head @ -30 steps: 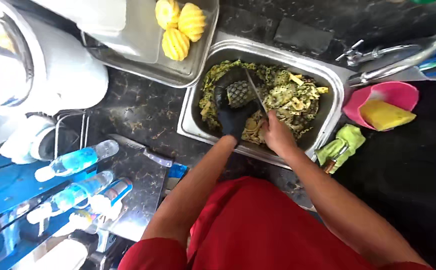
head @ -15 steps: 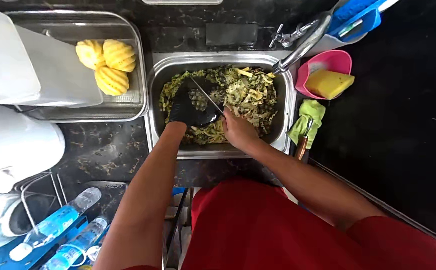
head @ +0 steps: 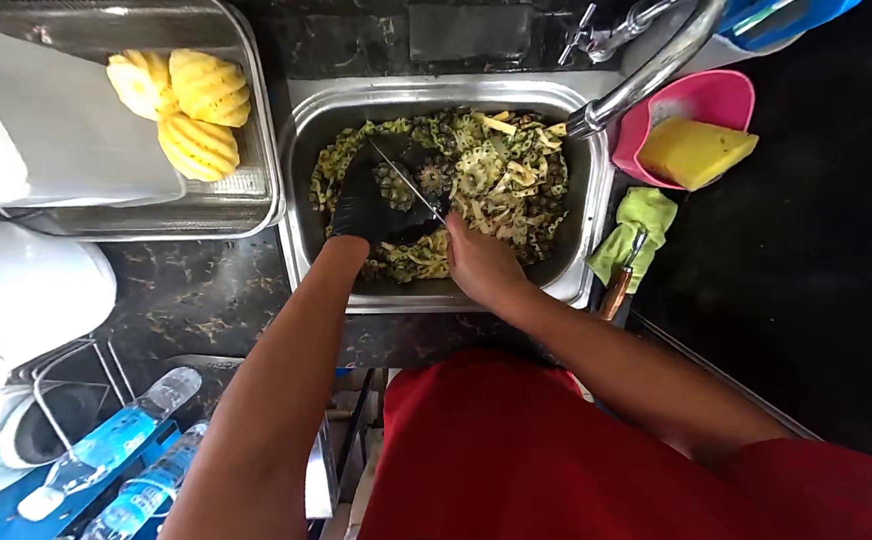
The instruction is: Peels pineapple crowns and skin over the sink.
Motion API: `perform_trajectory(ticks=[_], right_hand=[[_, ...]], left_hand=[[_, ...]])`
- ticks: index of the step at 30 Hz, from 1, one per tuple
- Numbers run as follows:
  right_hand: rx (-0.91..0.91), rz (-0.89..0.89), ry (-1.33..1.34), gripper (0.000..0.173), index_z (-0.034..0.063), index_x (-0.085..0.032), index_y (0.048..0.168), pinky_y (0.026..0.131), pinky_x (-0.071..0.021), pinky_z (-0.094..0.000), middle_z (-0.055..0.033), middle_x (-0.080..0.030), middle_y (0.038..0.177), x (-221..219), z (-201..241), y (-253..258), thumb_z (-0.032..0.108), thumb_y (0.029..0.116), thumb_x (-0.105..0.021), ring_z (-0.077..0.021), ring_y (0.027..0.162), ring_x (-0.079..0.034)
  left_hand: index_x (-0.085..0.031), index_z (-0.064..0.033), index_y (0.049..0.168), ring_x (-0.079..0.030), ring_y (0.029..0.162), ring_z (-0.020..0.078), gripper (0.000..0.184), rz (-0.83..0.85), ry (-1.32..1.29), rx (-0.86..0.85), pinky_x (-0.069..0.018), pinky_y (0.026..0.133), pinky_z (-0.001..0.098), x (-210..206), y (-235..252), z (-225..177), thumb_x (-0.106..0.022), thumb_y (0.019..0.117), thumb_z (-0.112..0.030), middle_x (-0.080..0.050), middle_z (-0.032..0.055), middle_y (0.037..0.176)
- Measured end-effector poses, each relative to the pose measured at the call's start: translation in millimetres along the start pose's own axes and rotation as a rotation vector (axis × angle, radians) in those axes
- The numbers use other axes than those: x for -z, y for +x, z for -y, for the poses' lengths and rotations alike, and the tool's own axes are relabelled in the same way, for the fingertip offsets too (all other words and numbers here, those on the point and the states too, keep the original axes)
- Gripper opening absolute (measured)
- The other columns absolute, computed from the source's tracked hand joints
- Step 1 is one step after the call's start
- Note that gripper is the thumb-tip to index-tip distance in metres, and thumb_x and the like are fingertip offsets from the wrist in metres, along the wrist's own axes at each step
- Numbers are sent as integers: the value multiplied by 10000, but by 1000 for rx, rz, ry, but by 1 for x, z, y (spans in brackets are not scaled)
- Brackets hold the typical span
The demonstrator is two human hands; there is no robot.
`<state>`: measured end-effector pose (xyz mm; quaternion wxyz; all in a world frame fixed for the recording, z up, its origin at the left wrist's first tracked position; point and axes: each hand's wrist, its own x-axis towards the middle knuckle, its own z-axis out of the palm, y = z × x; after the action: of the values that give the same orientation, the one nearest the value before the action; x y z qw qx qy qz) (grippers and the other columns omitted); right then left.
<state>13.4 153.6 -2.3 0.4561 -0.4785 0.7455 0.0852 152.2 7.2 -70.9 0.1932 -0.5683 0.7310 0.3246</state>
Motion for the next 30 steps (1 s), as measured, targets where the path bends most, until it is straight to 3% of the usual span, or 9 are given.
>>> perform_trajectory(ticks=[3,6,12,17,21,23,26,30], right_hand=[[2,-21,-13,259,145,-448,1320,619,-579,-514,-114,-680,849,-5,8,20,264,1092,-417,-342,778,-726],[16,-31,4,311,151,-440,1383,647,-580,-534,-123,-694,877,-1,20,43,252,1089,-426,-358,817,-729],[-3,-25,15,265,134,-468,1320,598,-574,-516,-124,-677,821,-16,-3,16,260,1088,-446,-348,741,-719],[20,-24,55,349,140,-446,1410,661,-576,-563,-144,-703,905,-5,19,59,221,1071,-452,-381,835,-725],[-4,-21,38,321,150,-452,1380,618,-572,-555,-137,-688,854,-8,7,35,230,1070,-473,-378,779,-719],[-23,14,20,310,131,-452,1372,624,-577,-552,-142,-687,858,-18,-2,31,248,1085,-450,-380,784,-723],[-18,11,62,310,141,-448,1382,658,-581,-568,-150,-699,902,-24,3,59,240,1089,-426,-387,826,-727],[-6,35,94,419,175,-386,1483,717,-578,-598,-174,-716,1001,-15,18,83,153,1068,-437,-412,931,-723]], left_hand=[[-260,-124,1588,-517,1363,348,1254,-8,-9,2,-467,1092,553,1,2,0,-975,576,-317,-462,174,1533],[-250,-138,1586,-548,1324,354,1218,13,7,20,-483,1064,559,5,1,-3,-953,604,-301,-503,183,1487],[-218,-141,1599,-539,1329,384,1269,24,-56,40,-482,1061,583,7,-2,-8,-976,586,-249,-495,209,1487],[-200,-178,1608,-556,1313,372,1253,30,6,51,-484,1045,597,3,4,-1,-947,613,-326,-486,185,1507],[-198,-177,1609,-531,1346,346,1288,7,-13,49,-476,1075,566,1,3,-2,-967,585,-307,-472,168,1524],[-222,-183,1593,-560,1314,340,1254,-8,-7,61,-504,1042,565,-1,4,-1,-955,581,-284,-504,163,1490],[-213,-167,1600,-538,1340,334,1244,14,-31,39,-472,1083,558,0,4,1,-950,607,-303,-483,162,1513],[-216,-189,1601,-541,1332,342,1312,1,-43,50,-470,1073,578,2,0,-1,-977,540,-324,-494,160,1504]])
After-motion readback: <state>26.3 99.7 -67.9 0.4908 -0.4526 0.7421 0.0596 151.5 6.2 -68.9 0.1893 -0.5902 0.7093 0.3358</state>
